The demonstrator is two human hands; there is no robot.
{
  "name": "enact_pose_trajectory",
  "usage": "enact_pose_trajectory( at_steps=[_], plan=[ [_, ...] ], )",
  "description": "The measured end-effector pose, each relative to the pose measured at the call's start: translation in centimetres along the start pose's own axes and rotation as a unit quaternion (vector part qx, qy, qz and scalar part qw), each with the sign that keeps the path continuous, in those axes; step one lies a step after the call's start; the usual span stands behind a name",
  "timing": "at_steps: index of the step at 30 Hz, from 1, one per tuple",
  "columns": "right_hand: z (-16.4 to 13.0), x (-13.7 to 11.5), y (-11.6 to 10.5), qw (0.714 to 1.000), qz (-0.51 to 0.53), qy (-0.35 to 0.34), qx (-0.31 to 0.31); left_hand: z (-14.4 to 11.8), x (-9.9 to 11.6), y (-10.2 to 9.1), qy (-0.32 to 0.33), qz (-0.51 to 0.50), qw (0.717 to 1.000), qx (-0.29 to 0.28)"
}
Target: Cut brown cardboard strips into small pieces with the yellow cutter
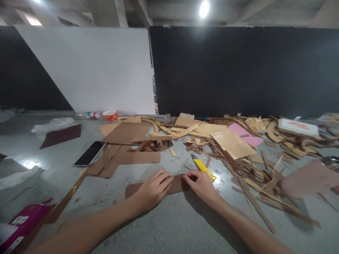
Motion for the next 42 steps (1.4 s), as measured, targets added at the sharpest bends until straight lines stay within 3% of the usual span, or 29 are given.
enact_pose_trajectory(
  at_steps=[5, 11, 14, 17, 22, 24, 29, 32, 37, 42],
  plan=[
    [-0.3, -0.2, -0.1, 1.000, -0.023, -0.006, -0.007, -0.2, 1.0, 0.3, 0.042, 0.052, 0.998, 0.007],
    [-0.1, 0.2, -0.2, 0.998, -0.063, -0.029, 0.009, -0.3, 0.2, 1.5, 0.041, 0.009, 0.999, 0.009],
    [-0.4, 0.1, 0.0, 0.992, -0.100, -0.074, 0.029, -0.3, 0.0, 1.6, 0.034, 0.001, 0.999, -0.004],
    [-1.2, -0.7, 0.3, 0.966, -0.187, -0.175, 0.036, -0.3, 0.0, 1.4, 0.024, -0.009, 0.999, -0.025],
    [-2.6, -2.4, 1.6, 0.891, -0.356, -0.280, -0.032, -0.2, 0.0, 1.2, 0.010, -0.032, 0.999, -0.028],
    [-2.7, -2.8, 1.8, 0.882, -0.371, -0.285, -0.052, -0.2, 0.0, 1.2, 0.007, -0.031, 0.999, -0.026],
    [-2.5, -3.5, 1.0, 0.906, -0.328, -0.239, -0.119, -0.1, 0.0, 1.3, 0.013, -0.021, 0.999, -0.034],
    [-2.6, -3.8, 0.3, 0.904, -0.322, -0.237, -0.152, 0.0, 0.2, 1.1, 0.011, -0.009, 0.999, -0.039],
    [-2.9, -3.2, 0.2, 0.889, -0.325, -0.282, -0.157, 0.1, 0.6, 0.5, -0.003, 0.025, 0.998, -0.065],
    [-2.2, -3.2, 0.1, 0.878, -0.343, -0.299, -0.152, -0.1, 0.6, 0.8, 0.060, 0.084, 0.991, -0.079]
  ],
)
Point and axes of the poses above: each hand's wrist, its own z-axis towards the middle knuckle, its own y-axis out of the palm, x = y × z, the point moved 2 cm from there along z, towards the middle knuckle, and after that the axes turned 14 degrees about -x, right-handed, at the moved point
